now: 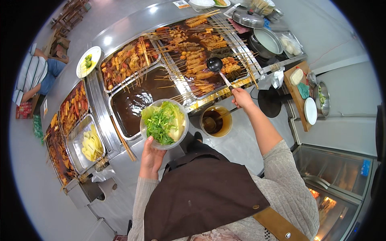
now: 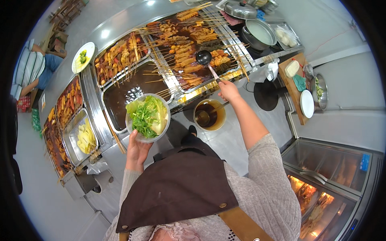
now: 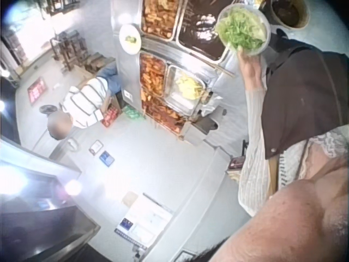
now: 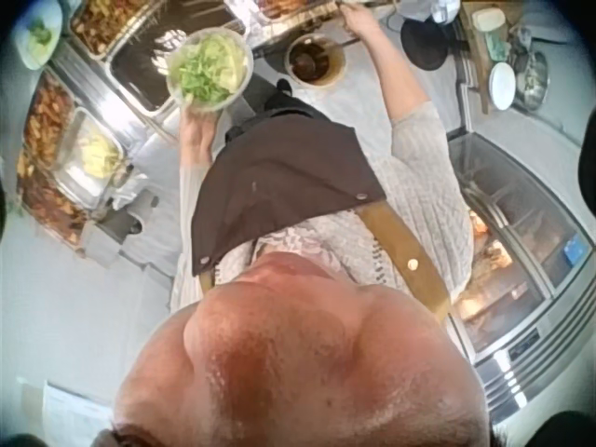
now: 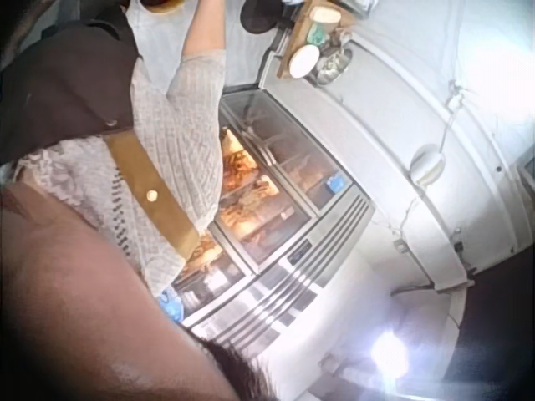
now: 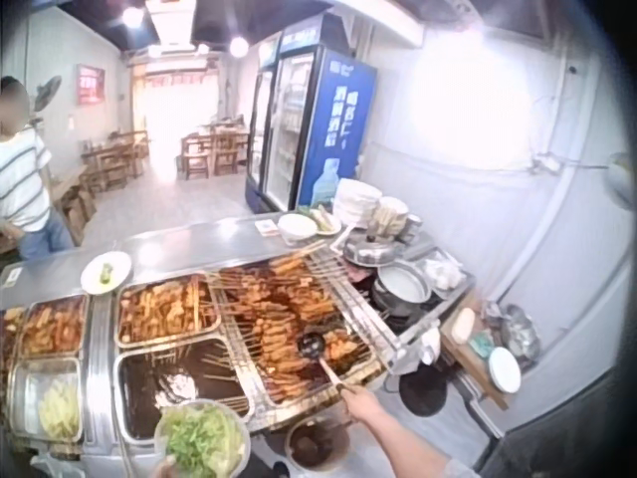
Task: The person assembles a takeout bowl by adding cooked noodles, vegetables, and sauce using chopsticks and a ladle, then places the bowl in a plastic bag and hands it to a customer.
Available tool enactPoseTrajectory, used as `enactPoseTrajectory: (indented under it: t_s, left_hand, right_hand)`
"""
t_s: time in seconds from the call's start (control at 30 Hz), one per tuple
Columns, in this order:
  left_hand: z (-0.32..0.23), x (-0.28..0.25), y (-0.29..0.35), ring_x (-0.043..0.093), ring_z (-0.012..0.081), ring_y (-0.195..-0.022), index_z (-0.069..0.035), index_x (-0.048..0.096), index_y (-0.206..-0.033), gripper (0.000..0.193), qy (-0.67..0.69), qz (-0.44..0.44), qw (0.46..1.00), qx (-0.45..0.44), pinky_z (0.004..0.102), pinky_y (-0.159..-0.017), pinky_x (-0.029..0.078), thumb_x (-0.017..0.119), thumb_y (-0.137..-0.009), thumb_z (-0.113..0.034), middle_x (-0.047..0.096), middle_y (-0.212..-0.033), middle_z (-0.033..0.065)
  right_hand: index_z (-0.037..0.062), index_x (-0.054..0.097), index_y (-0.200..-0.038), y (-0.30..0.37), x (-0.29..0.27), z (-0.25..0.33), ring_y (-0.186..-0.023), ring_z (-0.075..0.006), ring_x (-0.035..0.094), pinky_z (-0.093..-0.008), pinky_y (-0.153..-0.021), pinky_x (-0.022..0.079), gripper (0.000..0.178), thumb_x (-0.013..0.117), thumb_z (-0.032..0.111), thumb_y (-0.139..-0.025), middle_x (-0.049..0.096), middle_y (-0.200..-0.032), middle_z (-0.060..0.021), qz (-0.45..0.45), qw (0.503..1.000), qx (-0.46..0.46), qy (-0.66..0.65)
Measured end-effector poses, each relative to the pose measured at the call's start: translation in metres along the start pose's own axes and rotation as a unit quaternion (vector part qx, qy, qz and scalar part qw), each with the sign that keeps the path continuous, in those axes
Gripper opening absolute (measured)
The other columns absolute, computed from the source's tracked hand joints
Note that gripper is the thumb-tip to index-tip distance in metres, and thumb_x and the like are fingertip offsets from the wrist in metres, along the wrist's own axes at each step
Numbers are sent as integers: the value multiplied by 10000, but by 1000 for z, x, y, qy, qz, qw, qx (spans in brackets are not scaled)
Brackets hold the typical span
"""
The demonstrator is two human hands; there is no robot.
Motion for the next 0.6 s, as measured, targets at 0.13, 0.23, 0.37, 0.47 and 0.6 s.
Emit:
enactPoseTrajectory:
  t_s: [0.13,0.23,0.37,0.47,0.6]
  left_hand:
    - [23,45,-25,520,219,-1295,-146,474,-1436,591,28,25,999,-6,416,-1062,411,640,-946,-432,555,-1420,33]
    - [31,66,-44,528,210,-1266,-143,492,-1413,571,17,8,1000,-8,408,-1048,412,650,-946,-431,566,-1396,22]
    - [37,92,-65,504,183,-1263,-173,519,-1373,518,1,9,1000,-19,415,-1039,394,653,-945,-432,567,-1372,-7]
    - [37,108,-81,493,199,-1288,-187,492,-1398,542,-32,11,999,-23,432,-1055,370,636,-945,-446,556,-1395,1]
    - [32,121,-103,499,192,-1246,-201,490,-1378,517,-55,-3,998,-22,422,-1018,380,625,-951,-459,555,-1374,-8]
  right_hand:
    - [111,580,-1111,-16,-16,6,-472,-92,441,-267,-401,359,226,483,304,-1041,540,-683,-21,64,997,48,-16]
    - [120,555,-1057,-22,-26,11,-468,-85,418,-258,-398,335,200,487,308,-1039,528,-691,-18,87,992,82,-50]
    - [134,555,-1050,-24,-41,17,-484,-74,428,-239,-397,335,181,516,309,-1030,538,-706,-17,104,987,109,-53]
    - [129,556,-1044,-23,-43,22,-484,-68,427,-236,-394,338,175,516,299,-1031,540,-701,-13,122,983,113,-78]
    - [105,563,-1024,-11,-51,41,-475,-71,424,-239,-395,339,191,513,289,-1029,547,-695,-17,132,984,70,-93]
Point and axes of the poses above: each hand's wrist, its own y-axis away from the middle knuckle, its own x-axis out of the palm, z = x × y, the point moved 10 cm from there along -y, towards the middle knuckle
